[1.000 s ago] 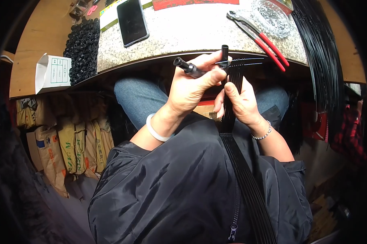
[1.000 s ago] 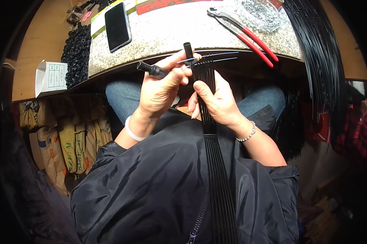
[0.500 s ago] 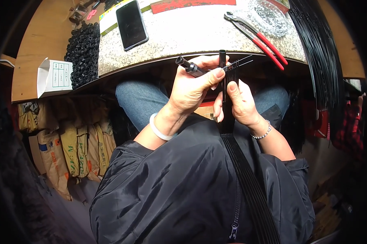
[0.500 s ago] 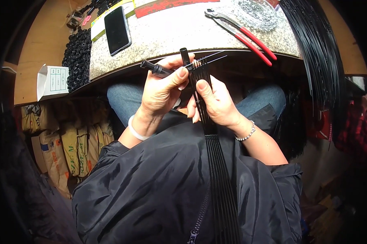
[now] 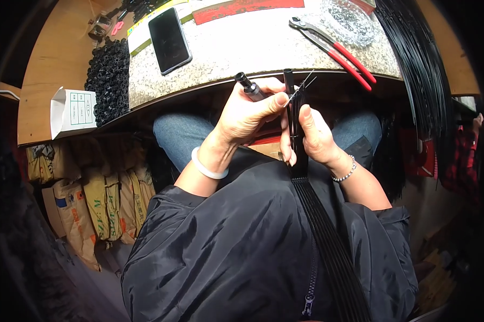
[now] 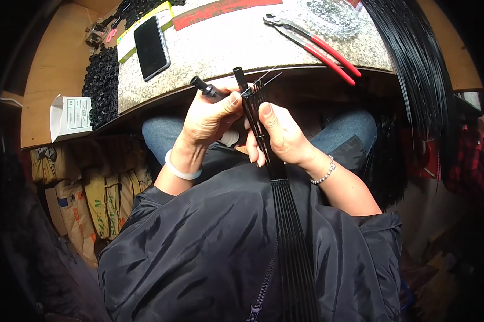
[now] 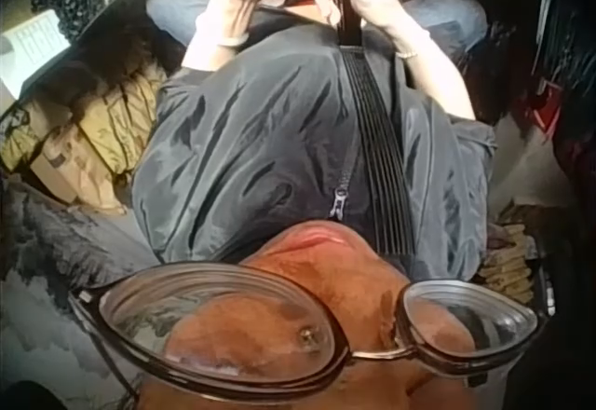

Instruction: Assembling thin black rods into a plastic hub and using pliers to secure the components.

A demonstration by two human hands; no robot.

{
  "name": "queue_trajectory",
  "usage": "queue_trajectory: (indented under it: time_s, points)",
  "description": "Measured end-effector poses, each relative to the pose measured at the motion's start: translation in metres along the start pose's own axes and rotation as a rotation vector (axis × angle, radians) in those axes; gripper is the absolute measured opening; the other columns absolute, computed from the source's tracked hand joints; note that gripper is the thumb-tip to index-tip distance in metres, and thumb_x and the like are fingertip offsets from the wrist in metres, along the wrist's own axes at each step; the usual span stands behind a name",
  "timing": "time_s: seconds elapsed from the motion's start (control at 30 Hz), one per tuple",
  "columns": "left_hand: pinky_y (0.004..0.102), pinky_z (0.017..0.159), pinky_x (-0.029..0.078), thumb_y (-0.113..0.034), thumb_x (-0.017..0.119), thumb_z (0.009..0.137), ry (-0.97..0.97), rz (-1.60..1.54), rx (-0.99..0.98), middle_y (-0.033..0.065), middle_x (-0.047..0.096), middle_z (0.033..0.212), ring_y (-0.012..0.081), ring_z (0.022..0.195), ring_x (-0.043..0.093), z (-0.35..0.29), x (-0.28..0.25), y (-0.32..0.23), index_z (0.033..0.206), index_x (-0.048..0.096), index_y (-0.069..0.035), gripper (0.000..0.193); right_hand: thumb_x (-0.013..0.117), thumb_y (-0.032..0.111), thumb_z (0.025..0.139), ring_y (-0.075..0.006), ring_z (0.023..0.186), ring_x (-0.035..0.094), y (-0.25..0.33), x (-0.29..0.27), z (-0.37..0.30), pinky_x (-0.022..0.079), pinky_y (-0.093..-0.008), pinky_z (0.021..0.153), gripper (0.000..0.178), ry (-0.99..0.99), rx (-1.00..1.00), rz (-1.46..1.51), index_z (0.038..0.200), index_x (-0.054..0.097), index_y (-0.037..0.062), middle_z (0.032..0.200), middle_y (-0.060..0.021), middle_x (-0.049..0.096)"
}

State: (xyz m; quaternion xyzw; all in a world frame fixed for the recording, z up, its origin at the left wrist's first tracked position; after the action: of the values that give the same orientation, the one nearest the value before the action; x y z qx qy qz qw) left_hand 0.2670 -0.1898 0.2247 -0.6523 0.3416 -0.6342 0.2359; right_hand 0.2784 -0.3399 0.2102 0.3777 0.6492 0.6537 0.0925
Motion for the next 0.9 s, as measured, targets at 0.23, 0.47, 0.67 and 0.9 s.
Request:
queue_trajectory:
  time_s: [0.23,0.47,0.67,0.9]
  points:
    - [0.0233,0.050,0.046,-0.007,0.066,0.083,0.086,0.022,-0.054,0.0079,0.061,0.072,0.0132,0.055,0.057,0.002,-0.005,-0.002,0.094,0.061,0.002,0.015,0.023,0.062,0.090,-0.0181,0.039,0.054,-0.002,-0.001,0.000,0.044,-0.0236,0.039,0.068,0.035,0.022,0.031,0.094,0.048,-0.0012,0.053,-0.0154,0.057]
    - [0.0191,0.050,0.042,-0.010,0.072,0.078,0.092,0.199,-0.026,0.0042,0.062,0.073,0.0076,0.057,0.053,0.007,-0.011,-0.006,0.091,0.066,0.001,0.018,0.023,0.059,0.091,-0.0183,0.038,0.054,-0.006,-0.004,0.003,0.044,-0.0236,0.038,0.071,0.150,0.011,0.163,0.098,0.052,-0.0053,0.052,-0.0153,0.055]
    - [0.0180,0.050,0.039,-0.013,0.071,0.080,0.017,0.311,0.013,0.0009,0.061,0.071,0.0057,0.058,0.051,0.006,-0.003,-0.010,0.094,0.066,0.001,0.020,0.028,0.063,0.089,-0.0139,0.034,0.044,-0.005,-0.004,-0.003,0.036,-0.0234,0.035,0.068,0.080,0.044,0.146,0.067,0.050,0.0025,0.046,-0.0069,0.045]
    - [0.0362,0.090,0.047,-0.028,0.043,0.097,-0.015,0.061,0.201,0.0162,0.059,0.110,0.0245,0.104,0.057,0.021,0.003,-0.043,0.119,0.045,-0.001,0.035,0.029,0.063,0.089,-0.0131,0.035,0.043,-0.004,0.001,-0.001,0.036,-0.0228,0.036,0.066,-0.034,0.093,0.078,0.068,0.048,0.0032,0.047,-0.0072,0.046]
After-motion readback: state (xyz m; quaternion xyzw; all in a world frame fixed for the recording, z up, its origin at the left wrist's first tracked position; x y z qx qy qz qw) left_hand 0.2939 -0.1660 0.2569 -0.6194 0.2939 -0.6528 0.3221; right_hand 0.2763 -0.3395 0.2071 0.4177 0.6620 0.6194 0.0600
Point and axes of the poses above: each hand's wrist, its own z-axis towards the middle knuckle, its own x-axis out of the palm, y = z × x, the point moved 2 cm from there along z, towards the middle knuckle
